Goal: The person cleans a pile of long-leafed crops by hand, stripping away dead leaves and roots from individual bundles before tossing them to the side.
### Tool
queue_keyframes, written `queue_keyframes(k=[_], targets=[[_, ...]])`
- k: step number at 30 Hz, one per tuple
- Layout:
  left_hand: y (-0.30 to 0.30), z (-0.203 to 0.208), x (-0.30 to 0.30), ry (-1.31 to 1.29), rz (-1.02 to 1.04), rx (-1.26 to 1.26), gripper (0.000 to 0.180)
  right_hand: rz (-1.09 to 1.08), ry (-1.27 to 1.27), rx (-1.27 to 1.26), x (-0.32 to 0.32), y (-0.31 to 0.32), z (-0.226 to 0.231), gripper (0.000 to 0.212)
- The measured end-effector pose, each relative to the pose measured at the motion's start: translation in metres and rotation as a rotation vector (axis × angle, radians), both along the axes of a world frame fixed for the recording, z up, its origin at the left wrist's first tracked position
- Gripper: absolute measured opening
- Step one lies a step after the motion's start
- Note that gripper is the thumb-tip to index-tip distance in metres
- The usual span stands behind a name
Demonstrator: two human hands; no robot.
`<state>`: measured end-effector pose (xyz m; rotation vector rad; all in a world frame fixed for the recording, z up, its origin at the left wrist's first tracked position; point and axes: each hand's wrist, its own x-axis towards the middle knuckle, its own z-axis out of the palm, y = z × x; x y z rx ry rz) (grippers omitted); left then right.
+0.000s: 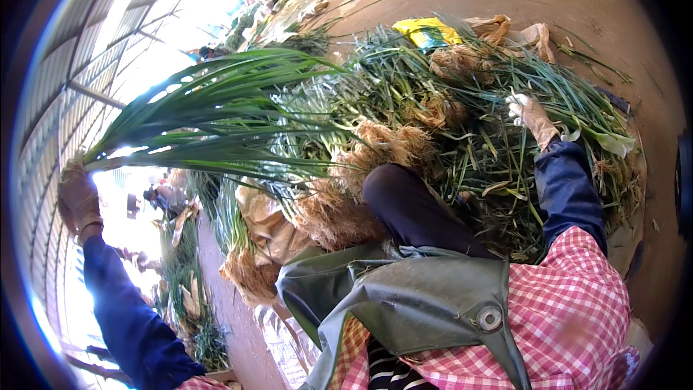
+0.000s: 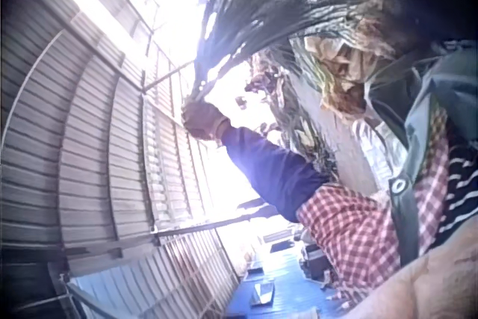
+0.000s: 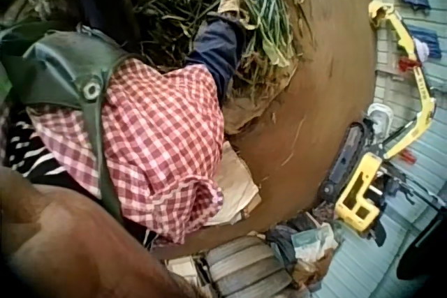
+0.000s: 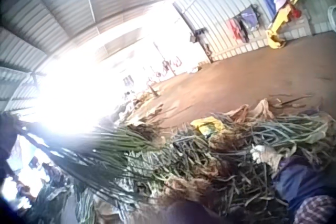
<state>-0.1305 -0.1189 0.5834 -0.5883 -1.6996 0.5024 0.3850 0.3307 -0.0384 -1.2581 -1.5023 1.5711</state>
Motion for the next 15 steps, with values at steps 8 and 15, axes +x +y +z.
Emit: queue_keyframes(k=[8, 15], targets=[[-0.1, 0.054, -0.039, 0.015, -0.137, 0.03, 0.026, 0.339, -0.248, 0.702, -0.153, -0.035, 0.076, 0.033], [-0.082, 0.041, 0.03, 0.065, -0.148, 0.009, 0.026, 0.454, 0.285, 0.869, -0.266, -0.105, 0.159, 0.084]])
